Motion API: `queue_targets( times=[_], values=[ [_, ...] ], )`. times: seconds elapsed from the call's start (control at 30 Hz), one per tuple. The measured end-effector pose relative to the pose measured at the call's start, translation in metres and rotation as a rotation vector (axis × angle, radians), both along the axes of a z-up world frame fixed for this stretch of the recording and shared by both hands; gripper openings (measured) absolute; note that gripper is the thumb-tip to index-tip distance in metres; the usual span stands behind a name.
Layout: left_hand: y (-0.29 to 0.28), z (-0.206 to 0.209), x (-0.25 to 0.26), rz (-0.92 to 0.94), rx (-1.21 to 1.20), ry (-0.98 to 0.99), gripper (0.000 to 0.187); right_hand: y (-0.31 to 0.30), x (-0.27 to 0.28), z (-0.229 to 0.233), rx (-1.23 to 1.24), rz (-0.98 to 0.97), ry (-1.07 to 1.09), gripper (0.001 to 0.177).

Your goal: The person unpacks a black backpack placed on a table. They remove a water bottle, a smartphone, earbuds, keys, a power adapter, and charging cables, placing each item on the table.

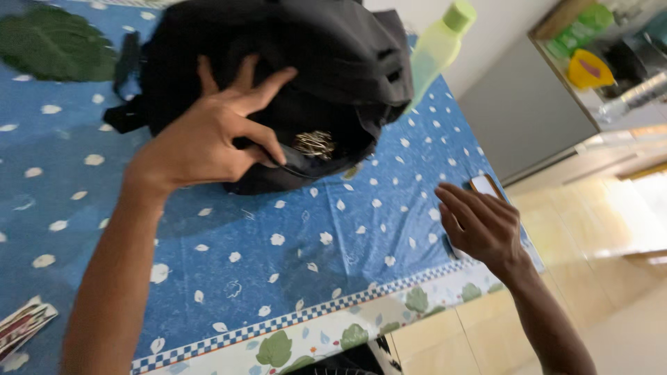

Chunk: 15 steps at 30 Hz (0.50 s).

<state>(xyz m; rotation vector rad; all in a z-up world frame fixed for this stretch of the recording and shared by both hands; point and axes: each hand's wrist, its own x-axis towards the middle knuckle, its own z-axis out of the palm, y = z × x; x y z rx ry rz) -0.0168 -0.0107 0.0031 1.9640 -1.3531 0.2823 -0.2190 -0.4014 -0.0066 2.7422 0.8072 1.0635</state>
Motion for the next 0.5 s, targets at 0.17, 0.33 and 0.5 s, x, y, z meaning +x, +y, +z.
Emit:
queue_targets(
  times=[0.17, 0.33, 0.5],
  values=[
    [0.000, 0.001, 0.003, -0.020, 0.028, -0.024, 0.022, 0.088, 0.069, 0.043, 0.117, 0.102, 0.289, 0.020],
    [-0.001, 0.001, 0.005, -0.023, 0.055, 0.009, 0.018, 0.132, 0.134, 0.030, -0.126, -0.100, 0.406, 0.034],
    [-0.003, -0.003, 0.008, -0.037, 0.074, -0.011, 0.020, 0.135, 0.159, 0.013, -0.301, -0.259, 0.492, 0.029]
  ],
)
